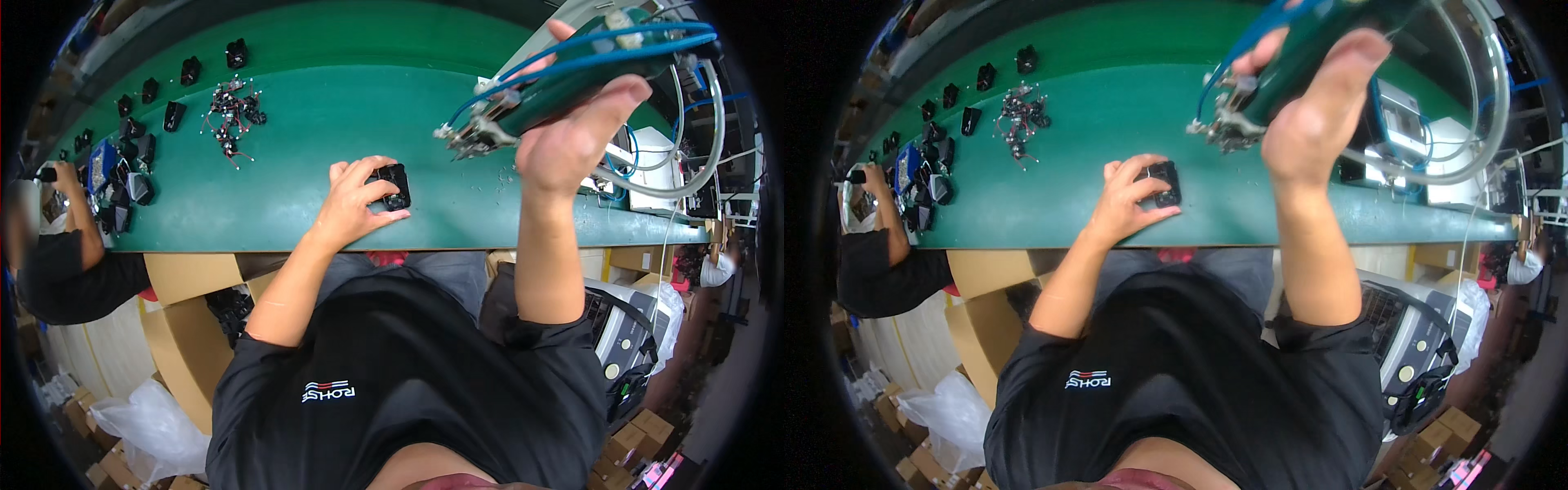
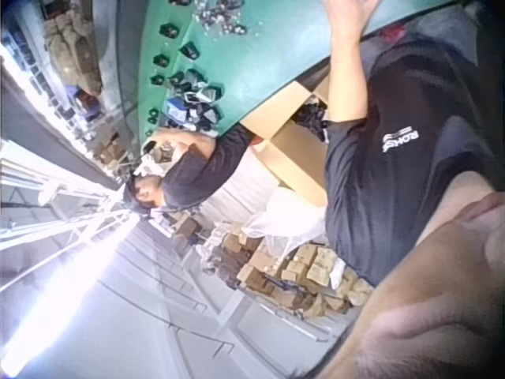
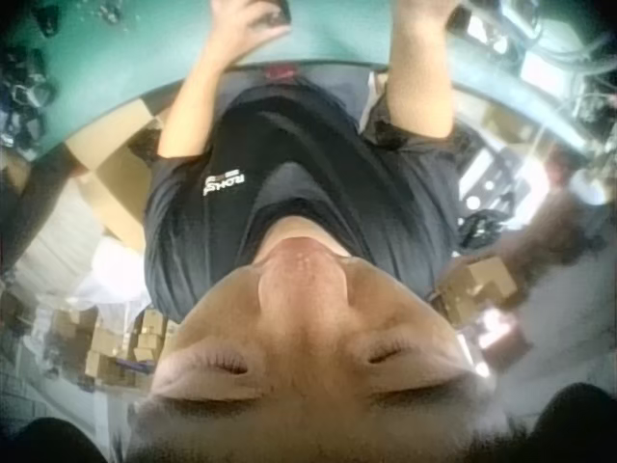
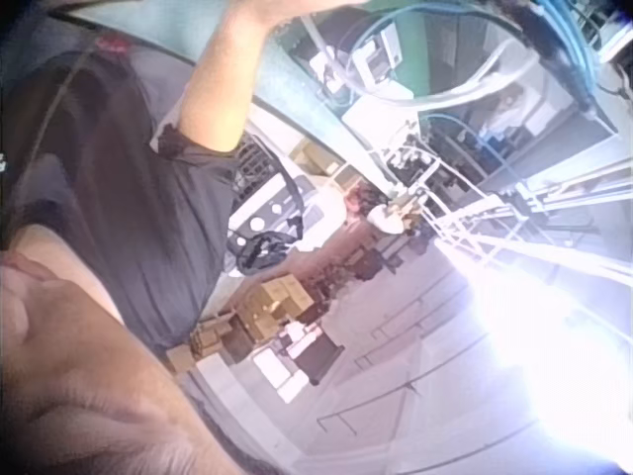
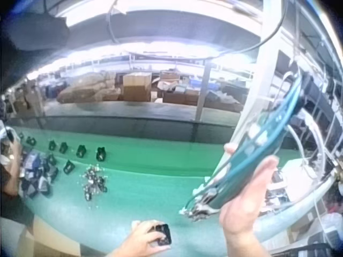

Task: Assemble small electronic components by connecting parts and using a pneumatic tool to secure them.

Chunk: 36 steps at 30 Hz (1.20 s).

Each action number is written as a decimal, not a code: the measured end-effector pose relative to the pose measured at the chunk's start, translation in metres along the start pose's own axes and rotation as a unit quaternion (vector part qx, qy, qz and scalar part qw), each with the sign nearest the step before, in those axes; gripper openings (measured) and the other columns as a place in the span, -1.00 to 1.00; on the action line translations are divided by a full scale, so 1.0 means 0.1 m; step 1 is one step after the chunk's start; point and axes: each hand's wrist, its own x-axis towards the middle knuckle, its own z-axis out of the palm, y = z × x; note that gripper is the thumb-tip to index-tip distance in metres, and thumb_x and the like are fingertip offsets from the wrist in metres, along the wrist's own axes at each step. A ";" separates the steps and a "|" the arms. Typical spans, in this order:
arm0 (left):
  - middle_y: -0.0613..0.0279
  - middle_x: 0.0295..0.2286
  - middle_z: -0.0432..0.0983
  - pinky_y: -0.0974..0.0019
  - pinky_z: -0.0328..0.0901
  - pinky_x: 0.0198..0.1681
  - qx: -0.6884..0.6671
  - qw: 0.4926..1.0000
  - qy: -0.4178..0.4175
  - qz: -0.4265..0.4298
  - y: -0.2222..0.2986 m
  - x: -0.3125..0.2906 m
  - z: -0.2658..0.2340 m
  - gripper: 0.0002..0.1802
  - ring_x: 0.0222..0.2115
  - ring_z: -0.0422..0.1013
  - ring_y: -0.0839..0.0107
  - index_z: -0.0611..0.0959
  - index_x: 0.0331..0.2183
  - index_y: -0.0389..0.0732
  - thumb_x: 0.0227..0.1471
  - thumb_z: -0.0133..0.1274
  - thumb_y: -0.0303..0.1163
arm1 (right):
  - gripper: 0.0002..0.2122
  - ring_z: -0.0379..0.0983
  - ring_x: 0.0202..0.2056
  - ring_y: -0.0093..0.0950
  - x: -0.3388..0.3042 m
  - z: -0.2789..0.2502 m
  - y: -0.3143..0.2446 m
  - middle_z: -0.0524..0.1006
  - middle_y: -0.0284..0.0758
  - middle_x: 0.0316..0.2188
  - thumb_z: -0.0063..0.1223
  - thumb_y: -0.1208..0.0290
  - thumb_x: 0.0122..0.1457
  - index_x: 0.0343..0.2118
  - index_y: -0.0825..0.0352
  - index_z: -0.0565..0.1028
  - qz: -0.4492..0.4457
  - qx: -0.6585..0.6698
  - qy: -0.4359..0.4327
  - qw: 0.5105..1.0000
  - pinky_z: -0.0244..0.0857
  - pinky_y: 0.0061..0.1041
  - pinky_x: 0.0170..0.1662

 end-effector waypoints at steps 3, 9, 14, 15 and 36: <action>0.29 -0.04 0.53 0.15 0.15 -0.02 0.007 1.000 -0.001 0.008 0.01 0.03 0.01 -0.60 -0.10 0.47 0.30 0.72 -0.44 -0.06 -0.39 0.52 -0.15 | -0.15 0.46 -0.47 -0.42 -0.22 0.10 0.05 0.53 -0.12 -0.30 -0.63 -0.44 0.28 0.00 0.39 0.38 0.039 0.029 0.006 0.999 0.44 -0.48 -0.39; 0.24 -0.01 0.54 0.21 0.16 -0.03 0.011 1.000 -0.005 0.015 0.00 0.03 -0.01 -0.60 -0.16 0.50 0.32 0.74 -0.42 -0.09 -0.40 0.53 -0.21 | -0.03 0.41 -0.58 -0.41 -0.33 0.16 0.09 0.45 -0.22 -0.56 -0.63 -0.61 0.13 -0.11 0.40 0.42 0.104 0.061 0.029 0.992 0.37 -0.51 -0.47; 0.28 -0.05 0.52 0.18 0.18 -0.04 -0.013 1.000 -0.012 -0.008 0.00 0.03 0.00 -0.63 -0.11 0.46 0.31 0.73 -0.47 -0.09 -0.36 0.51 -0.15 | 0.01 0.40 -0.58 -0.42 -0.19 0.16 -0.08 0.45 -0.24 -0.57 -0.63 -0.64 0.09 -0.09 0.42 0.43 0.075 0.071 0.026 0.994 0.36 -0.52 -0.51; 0.28 -0.05 0.52 0.18 0.18 -0.04 -0.012 1.000 -0.011 -0.009 0.00 0.03 -0.01 -0.63 -0.11 0.46 0.31 0.73 -0.47 -0.09 -0.36 0.51 -0.15 | 0.04 0.42 -0.57 -0.41 -0.16 0.17 -0.12 0.47 -0.23 -0.52 -0.62 -0.64 0.09 -0.02 0.46 0.41 0.056 0.091 0.010 0.994 0.37 -0.51 -0.50; 0.34 -0.10 0.53 0.23 0.13 -0.07 -0.036 0.999 -0.011 -0.021 0.04 0.07 -0.04 -0.65 -0.12 0.45 0.38 0.72 -0.47 -0.11 -0.33 0.49 -0.17 | -0.05 0.48 -0.42 -0.47 -0.69 0.27 0.14 0.42 -0.10 -0.09 -0.44 -0.52 0.18 0.10 0.50 0.26 0.121 0.195 -0.048 0.972 0.50 -0.53 -0.54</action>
